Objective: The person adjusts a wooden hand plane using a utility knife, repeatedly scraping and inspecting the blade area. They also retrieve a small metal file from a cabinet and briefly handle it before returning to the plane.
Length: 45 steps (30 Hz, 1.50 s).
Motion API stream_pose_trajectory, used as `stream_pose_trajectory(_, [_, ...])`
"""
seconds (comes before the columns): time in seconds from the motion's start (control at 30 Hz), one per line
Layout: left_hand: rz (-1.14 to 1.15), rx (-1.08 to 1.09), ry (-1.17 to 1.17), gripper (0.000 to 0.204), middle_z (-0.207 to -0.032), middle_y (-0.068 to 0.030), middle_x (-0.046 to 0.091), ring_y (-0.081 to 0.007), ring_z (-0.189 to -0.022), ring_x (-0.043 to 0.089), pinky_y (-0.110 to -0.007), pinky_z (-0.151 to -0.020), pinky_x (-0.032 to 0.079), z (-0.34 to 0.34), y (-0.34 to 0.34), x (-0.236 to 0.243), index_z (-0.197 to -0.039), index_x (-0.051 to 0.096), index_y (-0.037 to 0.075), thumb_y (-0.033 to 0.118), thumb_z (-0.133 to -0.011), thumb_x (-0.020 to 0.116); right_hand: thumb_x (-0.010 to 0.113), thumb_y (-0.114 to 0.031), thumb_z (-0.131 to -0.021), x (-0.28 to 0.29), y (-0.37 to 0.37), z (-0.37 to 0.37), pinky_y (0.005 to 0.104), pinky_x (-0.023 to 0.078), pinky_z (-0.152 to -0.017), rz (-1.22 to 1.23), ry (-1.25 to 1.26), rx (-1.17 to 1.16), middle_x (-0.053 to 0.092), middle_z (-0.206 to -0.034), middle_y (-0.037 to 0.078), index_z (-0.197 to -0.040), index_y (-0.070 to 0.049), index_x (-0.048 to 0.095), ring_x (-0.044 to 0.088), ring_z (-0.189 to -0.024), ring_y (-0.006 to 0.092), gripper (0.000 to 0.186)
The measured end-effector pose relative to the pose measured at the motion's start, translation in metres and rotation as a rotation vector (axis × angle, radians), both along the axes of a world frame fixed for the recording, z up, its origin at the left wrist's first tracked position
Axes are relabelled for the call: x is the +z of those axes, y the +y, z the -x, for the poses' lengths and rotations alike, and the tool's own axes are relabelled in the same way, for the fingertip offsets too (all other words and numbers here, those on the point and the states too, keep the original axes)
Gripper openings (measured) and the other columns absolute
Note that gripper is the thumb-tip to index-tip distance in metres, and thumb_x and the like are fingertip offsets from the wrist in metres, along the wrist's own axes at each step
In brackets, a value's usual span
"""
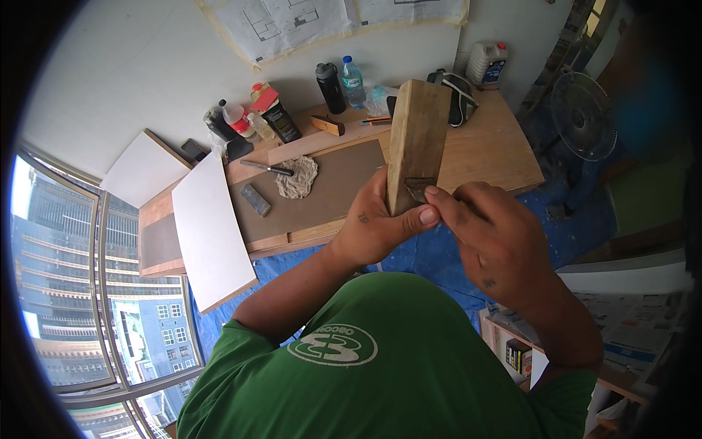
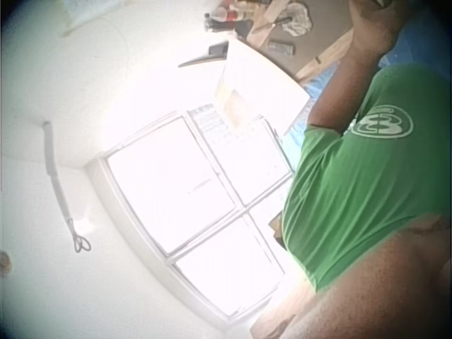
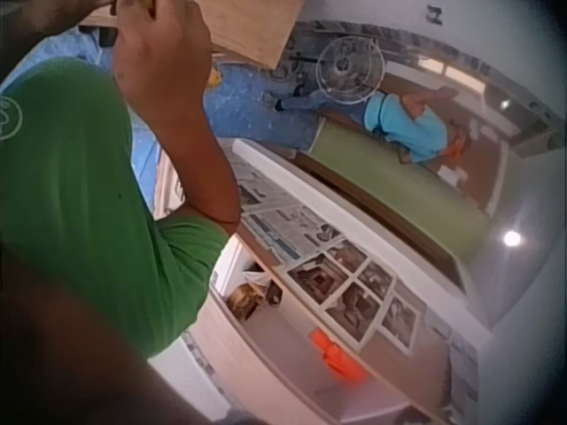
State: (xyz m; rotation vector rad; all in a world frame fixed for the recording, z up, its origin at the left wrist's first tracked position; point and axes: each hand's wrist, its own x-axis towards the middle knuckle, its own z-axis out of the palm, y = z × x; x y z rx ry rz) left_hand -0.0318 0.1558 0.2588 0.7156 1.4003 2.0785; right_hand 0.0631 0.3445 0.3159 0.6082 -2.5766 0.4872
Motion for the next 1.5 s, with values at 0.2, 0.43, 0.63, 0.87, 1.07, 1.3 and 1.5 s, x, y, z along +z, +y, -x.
stream_pose_trajectory(0.2, [-0.038, -0.049, -0.029, 0.041, -0.100, -0.0051, 0.067, -0.0111, -0.092, 0.063, -0.027, -0.081, 0.054, 0.0026, 0.0004, -0.0020, -0.116, 0.058, 0.001, 0.024, -0.093, 0.081, 0.068, -0.007, -0.084, 0.0014, 0.0002, 0.0004, 0.0386, 0.052, -0.068, 0.000, -0.016, -0.008, 0.057, -0.096, 0.010, -0.130, -0.006, 0.067, 0.061, -0.080, 0.0252, 0.046])
stream_pose_trajectory(0.43, [-0.036, -0.041, -0.026, 0.042, -0.099, -0.0055, 0.066, -0.0115, -0.091, 0.064, -0.027, -0.080, 0.054, 0.0024, 0.0013, -0.0032, -0.117, 0.057, 0.001, 0.026, -0.093, 0.081, 0.068, -0.007, -0.085, 0.0017, 0.0001, 0.0013, 0.0389, 0.052, -0.068, 0.008, -0.029, -0.009, 0.057, -0.094, 0.010, -0.130, -0.007, 0.066, 0.061, -0.080, 0.0252, 0.045])
stream_pose_trajectory(0.63, [-0.005, -0.033, -0.003, 0.043, -0.099, -0.0061, 0.066, -0.0116, -0.091, 0.064, -0.028, -0.080, 0.054, 0.0024, 0.0009, -0.0037, -0.117, 0.056, 0.001, 0.027, -0.094, 0.080, 0.068, 0.000, -0.084, 0.0066, -0.0024, -0.0002, 0.0390, 0.053, -0.068, 0.035, -0.042, -0.020, 0.060, -0.092, 0.010, -0.126, -0.004, 0.069, 0.064, -0.080, 0.0262, 0.043])
stream_pose_trajectory(0.87, [-0.001, -0.020, 0.010, 0.043, -0.100, -0.0060, 0.066, -0.0115, -0.091, 0.063, -0.028, -0.081, 0.054, 0.0022, 0.0023, -0.0027, -0.117, 0.055, 0.001, 0.027, -0.094, 0.080, 0.068, -0.008, -0.086, 0.0054, -0.0013, 0.0015, 0.0381, 0.053, -0.066, 0.021, -0.046, -0.010, 0.056, -0.091, 0.010, -0.128, -0.005, 0.068, 0.061, -0.080, 0.0245, 0.043])
stream_pose_trajectory(1.07, [0.003, -0.006, 0.023, 0.043, -0.102, -0.0061, 0.066, -0.0115, -0.092, 0.064, -0.028, -0.082, 0.055, 0.0025, 0.0026, -0.0026, -0.118, 0.055, 0.000, 0.027, -0.094, 0.080, 0.068, -0.008, -0.086, 0.0035, 0.0002, 0.0005, 0.0383, 0.053, -0.066, 0.030, -0.073, -0.014, 0.056, -0.091, 0.009, -0.129, -0.005, 0.067, 0.061, -0.079, 0.0245, 0.042])
stream_pose_trajectory(1.3, [-0.001, -0.008, 0.027, 0.045, -0.105, -0.0068, 0.066, -0.0120, -0.095, 0.064, -0.028, -0.083, 0.055, 0.0031, 0.0027, -0.0032, -0.121, 0.054, -0.001, 0.026, -0.094, 0.080, 0.068, -0.009, -0.087, 0.0038, 0.0000, 0.0008, 0.0382, 0.053, -0.067, 0.028, -0.059, -0.015, 0.056, -0.092, 0.010, -0.129, -0.005, 0.067, 0.062, -0.080, 0.0247, 0.042])
stream_pose_trajectory(1.5, [-0.013, -0.010, 0.014, 0.045, -0.105, -0.0071, 0.066, -0.0123, -0.096, 0.064, -0.028, -0.084, 0.055, 0.0036, 0.0036, -0.0015, -0.121, 0.054, -0.001, 0.026, -0.095, 0.079, 0.068, -0.009, -0.087, 0.0031, 0.0012, 0.0019, 0.0383, 0.053, -0.068, 0.031, -0.079, -0.012, 0.056, -0.092, 0.010, -0.130, -0.004, 0.067, 0.062, -0.081, 0.0249, 0.043])
